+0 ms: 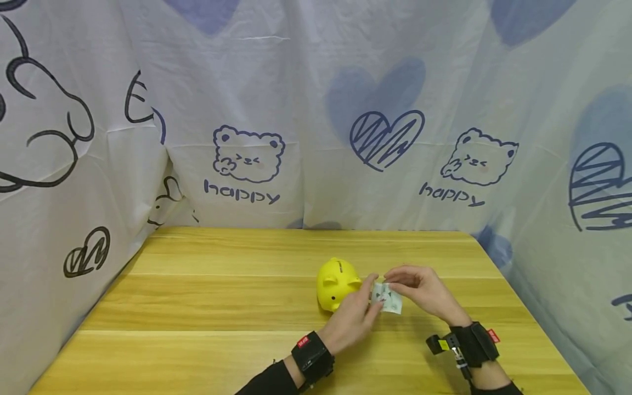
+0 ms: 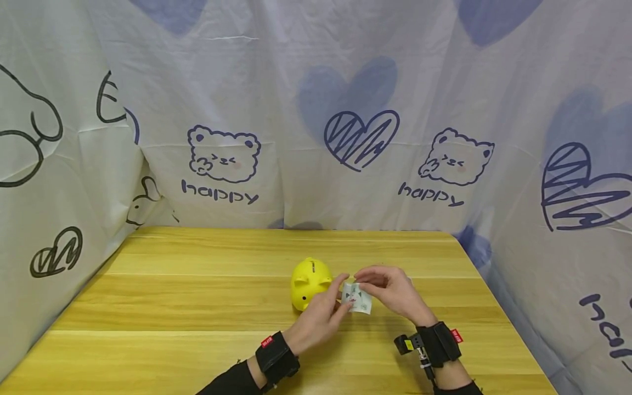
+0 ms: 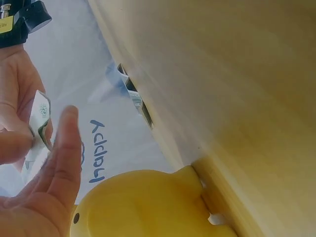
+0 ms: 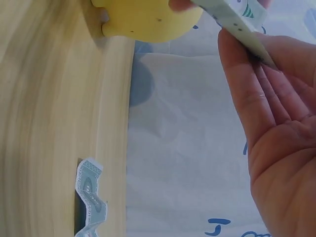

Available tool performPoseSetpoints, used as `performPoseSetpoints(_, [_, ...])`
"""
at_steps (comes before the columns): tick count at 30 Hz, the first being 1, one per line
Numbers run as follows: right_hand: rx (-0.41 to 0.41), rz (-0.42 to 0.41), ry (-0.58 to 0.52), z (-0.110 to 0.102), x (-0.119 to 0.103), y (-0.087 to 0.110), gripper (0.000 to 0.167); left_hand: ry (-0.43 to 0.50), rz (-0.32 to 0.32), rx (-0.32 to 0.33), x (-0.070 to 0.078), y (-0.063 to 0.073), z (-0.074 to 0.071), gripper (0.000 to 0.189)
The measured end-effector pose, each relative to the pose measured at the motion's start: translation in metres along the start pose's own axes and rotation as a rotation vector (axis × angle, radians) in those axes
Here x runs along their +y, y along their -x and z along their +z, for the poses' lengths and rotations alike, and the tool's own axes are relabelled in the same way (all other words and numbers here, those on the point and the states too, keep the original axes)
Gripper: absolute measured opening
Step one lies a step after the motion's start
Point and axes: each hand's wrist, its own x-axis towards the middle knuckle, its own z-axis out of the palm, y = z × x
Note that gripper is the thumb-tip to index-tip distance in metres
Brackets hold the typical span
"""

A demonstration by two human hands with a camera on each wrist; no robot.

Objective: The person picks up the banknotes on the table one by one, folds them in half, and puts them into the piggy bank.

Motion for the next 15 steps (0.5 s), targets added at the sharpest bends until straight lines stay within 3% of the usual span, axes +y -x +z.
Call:
performPoseSetpoints(8, [-0.01,0.046,0.042,0.0013,0.0002,-0.0014,0.03,0.013,0.029,0.081,-0.0001,-0.0007,-0.0005,0.04])
performPoseSetpoints(15, [-0.015,0.075,0.033,-0.0006,0.0019,-0.0024,0.034,0.061,0.001,0.141,-0.0004,-0.0009,-0.0004,0.033])
